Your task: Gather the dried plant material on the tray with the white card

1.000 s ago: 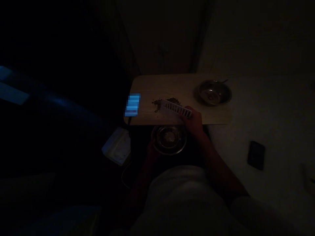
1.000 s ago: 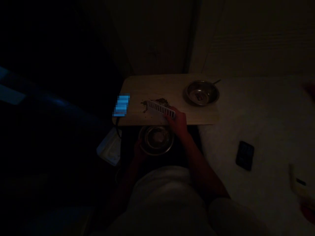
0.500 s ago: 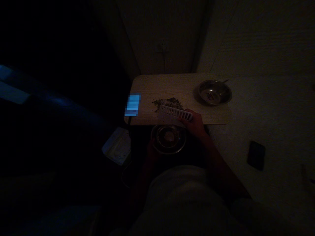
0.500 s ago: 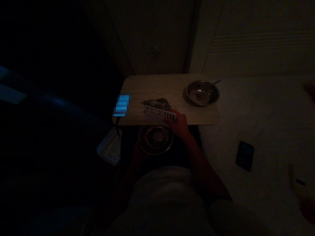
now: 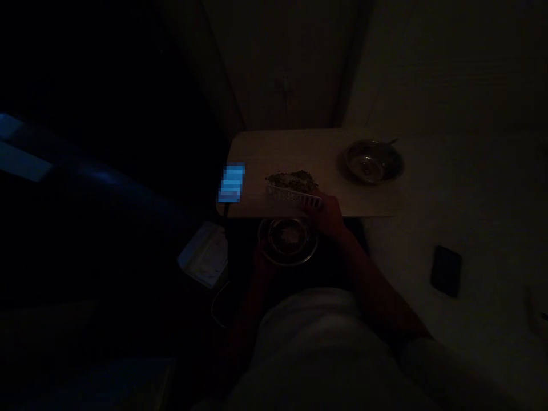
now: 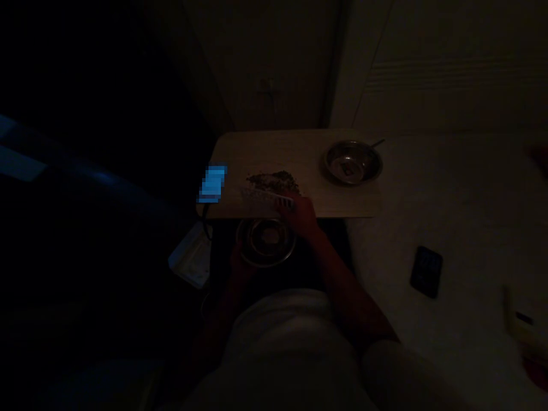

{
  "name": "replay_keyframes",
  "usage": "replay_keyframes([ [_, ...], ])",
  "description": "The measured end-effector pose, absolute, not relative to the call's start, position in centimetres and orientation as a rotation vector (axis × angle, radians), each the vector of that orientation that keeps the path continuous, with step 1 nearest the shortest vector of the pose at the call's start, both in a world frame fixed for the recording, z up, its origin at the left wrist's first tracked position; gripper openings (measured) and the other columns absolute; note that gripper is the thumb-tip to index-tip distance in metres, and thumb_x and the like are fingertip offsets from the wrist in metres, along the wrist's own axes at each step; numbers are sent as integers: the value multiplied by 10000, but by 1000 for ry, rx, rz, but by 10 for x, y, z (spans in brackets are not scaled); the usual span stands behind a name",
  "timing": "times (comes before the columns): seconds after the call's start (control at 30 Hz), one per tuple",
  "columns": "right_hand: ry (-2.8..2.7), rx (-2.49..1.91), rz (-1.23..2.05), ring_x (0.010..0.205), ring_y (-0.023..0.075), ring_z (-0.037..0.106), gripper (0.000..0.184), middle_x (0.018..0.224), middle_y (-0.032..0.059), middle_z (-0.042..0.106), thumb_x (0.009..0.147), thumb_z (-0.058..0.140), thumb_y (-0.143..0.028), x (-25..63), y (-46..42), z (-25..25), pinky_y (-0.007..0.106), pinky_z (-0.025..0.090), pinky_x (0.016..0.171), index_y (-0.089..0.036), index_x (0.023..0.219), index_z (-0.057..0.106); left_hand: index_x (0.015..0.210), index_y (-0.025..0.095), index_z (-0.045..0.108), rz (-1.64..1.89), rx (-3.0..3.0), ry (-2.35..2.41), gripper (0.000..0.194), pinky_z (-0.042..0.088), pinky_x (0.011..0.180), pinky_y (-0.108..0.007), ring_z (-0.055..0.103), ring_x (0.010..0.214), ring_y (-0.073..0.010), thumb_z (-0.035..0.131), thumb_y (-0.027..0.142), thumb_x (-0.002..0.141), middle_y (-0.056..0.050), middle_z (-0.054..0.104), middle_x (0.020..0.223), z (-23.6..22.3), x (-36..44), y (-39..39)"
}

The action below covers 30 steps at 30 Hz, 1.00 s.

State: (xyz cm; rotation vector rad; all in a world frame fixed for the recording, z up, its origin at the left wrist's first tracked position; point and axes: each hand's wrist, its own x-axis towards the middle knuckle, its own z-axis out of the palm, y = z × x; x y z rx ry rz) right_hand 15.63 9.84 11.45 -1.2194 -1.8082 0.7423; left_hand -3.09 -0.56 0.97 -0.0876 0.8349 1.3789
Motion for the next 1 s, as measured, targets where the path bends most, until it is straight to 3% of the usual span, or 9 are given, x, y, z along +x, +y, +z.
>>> replay_keyframes([
  [0.37,-1751,-1189,905,615,140,555,245,692,-3,643,736,687,-398,180,91,123,249,426,562,-174,831,659,1144,191,665,1411,-38,806,391,343,1086,-496,464,1308,-307,557,351,804,-92,695,1171,11,-29,-6],
  [0.63,-1326,-1375,656,677,180,594,283,766,42,679,677,747,-405,228,93,126,325,500,638,-182,830,662,1064,171,685,1381,-83,851,315,348,1091,-486,477,1297,-302,569,300,801,-82,725,1085,13,-27,-5],
  [0.83,-1321,-1399,675,674,185,614,339,798,47,698,647,776,-392,257,90,115,343,507,644,-171,886,681,977,146,701,1328,-95,915,262,348,1093,-478,493,1279,-315,592,265,771,-102,742,996,17,-22,-4],
  [1.0,-1443,-1421,701,591,153,557,283,678,0,642,644,775,-398,267,85,112,293,459,557,-179,780,658,977,147,700,1292,-46,944,264,348,1098,-468,512,1262,-315,611,250,750,-98,748,971,11,-18,-3],
])
